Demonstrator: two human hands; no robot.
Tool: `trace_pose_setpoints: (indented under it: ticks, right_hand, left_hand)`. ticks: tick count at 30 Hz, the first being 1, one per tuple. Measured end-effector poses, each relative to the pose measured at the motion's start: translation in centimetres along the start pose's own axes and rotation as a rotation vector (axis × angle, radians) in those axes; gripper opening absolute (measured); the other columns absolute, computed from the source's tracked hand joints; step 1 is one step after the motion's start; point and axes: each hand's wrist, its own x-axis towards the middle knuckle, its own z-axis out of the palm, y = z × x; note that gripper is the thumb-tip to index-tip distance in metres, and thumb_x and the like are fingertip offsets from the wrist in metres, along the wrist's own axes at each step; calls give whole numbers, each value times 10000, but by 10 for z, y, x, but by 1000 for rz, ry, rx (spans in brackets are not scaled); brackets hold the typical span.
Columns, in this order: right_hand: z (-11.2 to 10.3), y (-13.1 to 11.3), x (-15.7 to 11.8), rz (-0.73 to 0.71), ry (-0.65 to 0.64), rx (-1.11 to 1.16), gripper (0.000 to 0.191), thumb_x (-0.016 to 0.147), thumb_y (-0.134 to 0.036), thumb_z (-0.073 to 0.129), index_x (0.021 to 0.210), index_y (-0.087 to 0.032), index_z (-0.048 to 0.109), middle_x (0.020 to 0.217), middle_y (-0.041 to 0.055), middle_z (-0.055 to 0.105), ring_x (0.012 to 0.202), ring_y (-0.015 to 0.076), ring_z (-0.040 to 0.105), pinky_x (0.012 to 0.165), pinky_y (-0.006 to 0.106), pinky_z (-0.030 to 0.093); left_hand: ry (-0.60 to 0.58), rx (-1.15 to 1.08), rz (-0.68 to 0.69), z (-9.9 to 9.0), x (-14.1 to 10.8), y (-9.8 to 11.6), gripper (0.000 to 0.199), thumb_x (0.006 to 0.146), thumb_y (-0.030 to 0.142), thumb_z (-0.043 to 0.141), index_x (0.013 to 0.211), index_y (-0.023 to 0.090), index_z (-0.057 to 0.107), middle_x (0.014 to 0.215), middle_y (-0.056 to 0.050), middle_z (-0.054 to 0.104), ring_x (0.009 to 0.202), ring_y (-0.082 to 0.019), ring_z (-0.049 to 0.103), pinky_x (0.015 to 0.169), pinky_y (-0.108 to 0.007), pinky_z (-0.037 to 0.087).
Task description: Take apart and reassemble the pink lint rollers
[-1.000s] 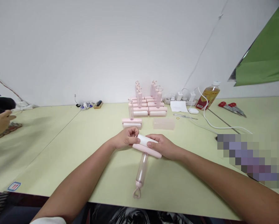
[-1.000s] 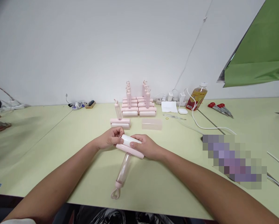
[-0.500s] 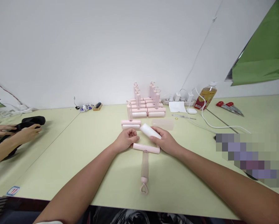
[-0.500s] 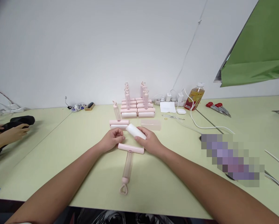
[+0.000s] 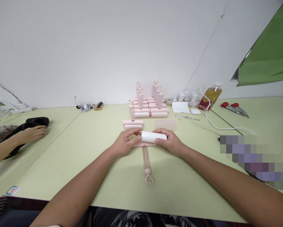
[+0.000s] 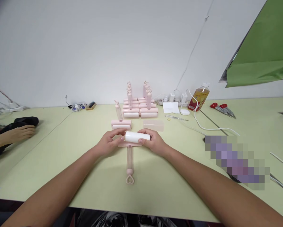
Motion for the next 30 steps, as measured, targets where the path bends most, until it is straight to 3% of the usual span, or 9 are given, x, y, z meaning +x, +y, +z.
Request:
trace_pose_setpoints:
  ticks: [3,10,16,21,25,30]
  right_hand:
    - [-1,4,1,32,-43,89,423,737,-488,707,1013,-176,631,526,-59,461,416,81,343,405,222,262]
    - [-2,1,1,74,-79,136,478,697,-527,730,993,-166,628,488,-70,444,384,72,328,372,213,224]
    - [-2,-1,0,93,-89,163,481,694,-526,735,985,-161,617,456,-80,439,358,72,329,358,213,219]
    - [-2,1,0,74,-95,143,474,723,-498,723,1018,-145,610,466,-72,472,354,75,360,358,209,243]
    - [-2,4,1,75,-93,159,459,739,-481,714,1039,-150,607,473,-69,490,349,81,389,359,211,277]
    - [-3,8,2,120,-50,338,411,782,-422,672,1087,-160,584,457,-63,510,354,107,447,380,230,370]
  left_hand:
    - [-65,-20,-2,1,-2,-1,413,840,399,609,1197,196,664,1096,-69,698,1032,-244,617,938,-356,461]
    - [-57,-7,-40,-1,-2,-3,425,768,369,680,1152,189,691,1059,-61,712,1012,-256,631,930,-370,481]
    - [-77,46,16,0,-3,8,264,760,324,674,986,201,731,980,-43,712,916,-218,627,790,-290,498]
    - [-67,80,28,2,-3,12,228,741,269,657,946,197,726,918,-31,702,878,-203,621,746,-262,487]
    - [-17,76,15,4,-3,6,317,719,264,660,1022,189,714,954,-45,707,913,-219,630,783,-283,499]
    - [15,29,58,5,-2,-3,353,777,231,588,1118,191,670,995,-44,704,918,-202,635,845,-302,488]
